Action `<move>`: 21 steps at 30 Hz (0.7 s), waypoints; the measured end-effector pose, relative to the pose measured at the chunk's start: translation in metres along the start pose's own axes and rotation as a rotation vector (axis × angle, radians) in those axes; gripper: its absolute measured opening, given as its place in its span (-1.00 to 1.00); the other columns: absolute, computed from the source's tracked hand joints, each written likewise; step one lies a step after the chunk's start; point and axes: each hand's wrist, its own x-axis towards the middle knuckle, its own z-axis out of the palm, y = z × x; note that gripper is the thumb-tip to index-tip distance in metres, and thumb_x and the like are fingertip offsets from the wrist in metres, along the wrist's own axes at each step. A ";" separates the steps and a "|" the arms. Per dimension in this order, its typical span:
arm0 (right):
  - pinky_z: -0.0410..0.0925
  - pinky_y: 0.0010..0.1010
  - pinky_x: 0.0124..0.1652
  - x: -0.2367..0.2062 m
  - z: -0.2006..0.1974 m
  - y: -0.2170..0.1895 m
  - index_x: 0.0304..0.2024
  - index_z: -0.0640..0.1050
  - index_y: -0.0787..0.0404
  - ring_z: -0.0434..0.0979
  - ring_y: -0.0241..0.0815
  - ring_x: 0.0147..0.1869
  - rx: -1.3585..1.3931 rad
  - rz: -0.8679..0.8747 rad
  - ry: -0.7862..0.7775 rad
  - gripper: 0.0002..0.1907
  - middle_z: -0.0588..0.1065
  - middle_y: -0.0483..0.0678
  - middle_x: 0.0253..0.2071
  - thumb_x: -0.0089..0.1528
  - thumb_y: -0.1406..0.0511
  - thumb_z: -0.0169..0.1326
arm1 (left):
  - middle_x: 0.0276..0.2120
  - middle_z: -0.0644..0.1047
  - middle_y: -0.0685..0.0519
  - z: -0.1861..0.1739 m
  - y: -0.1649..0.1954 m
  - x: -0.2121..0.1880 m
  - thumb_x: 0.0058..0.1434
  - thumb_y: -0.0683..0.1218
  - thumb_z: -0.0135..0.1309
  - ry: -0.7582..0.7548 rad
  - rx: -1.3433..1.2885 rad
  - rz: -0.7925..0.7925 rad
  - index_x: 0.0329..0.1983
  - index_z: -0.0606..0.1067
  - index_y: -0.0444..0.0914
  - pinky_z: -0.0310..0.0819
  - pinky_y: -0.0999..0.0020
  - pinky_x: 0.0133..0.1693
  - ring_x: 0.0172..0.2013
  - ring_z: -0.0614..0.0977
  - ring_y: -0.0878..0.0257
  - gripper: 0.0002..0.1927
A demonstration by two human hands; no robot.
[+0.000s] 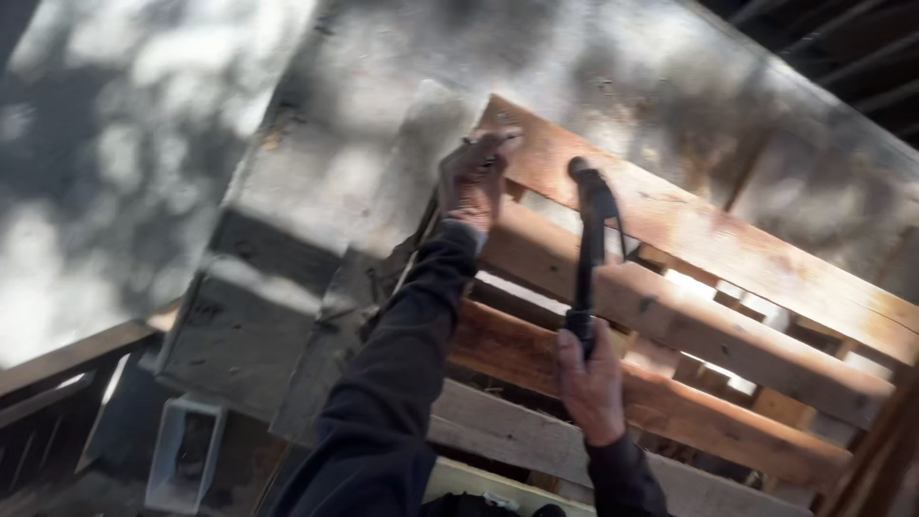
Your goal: The person hammers nails into a wooden pallet using a hammer. They repeatedly pick up nails from a container and drive them into the pallet slats to secure the structure.
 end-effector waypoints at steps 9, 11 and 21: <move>0.32 -0.47 -0.54 -0.003 -0.006 -0.028 -0.24 0.45 0.26 0.39 -0.40 -0.55 -0.191 0.182 -0.042 -0.61 0.37 -0.17 -0.56 0.36 0.04 0.02 | -0.20 0.65 0.00 -0.004 0.029 0.008 0.39 -0.06 0.07 -0.153 0.215 -0.091 -0.02 0.65 -0.10 0.61 0.33 -0.18 -0.29 0.68 0.22 -0.81; 0.33 -0.48 -0.52 -0.007 -0.005 -0.032 -0.17 0.45 0.26 0.38 -0.44 -0.51 -0.036 0.014 -0.062 -0.64 0.37 -0.19 -0.52 0.36 0.06 0.02 | -0.29 0.67 0.01 -0.006 0.030 0.009 0.32 0.04 0.09 -0.110 0.174 -0.087 -0.11 0.67 -0.08 0.60 0.33 -0.25 -0.34 0.70 0.19 -0.78; 0.30 -0.49 -0.58 0.013 0.005 -0.042 -0.20 0.41 0.26 0.36 -0.39 -0.61 -0.034 0.167 -0.119 -0.66 0.37 -0.17 -0.57 0.40 0.10 -0.02 | -0.23 0.64 0.01 -0.003 0.027 0.009 0.42 0.18 0.09 -0.331 0.497 -0.302 -0.14 0.64 -0.05 0.54 0.21 -0.17 -0.25 0.69 0.07 -0.73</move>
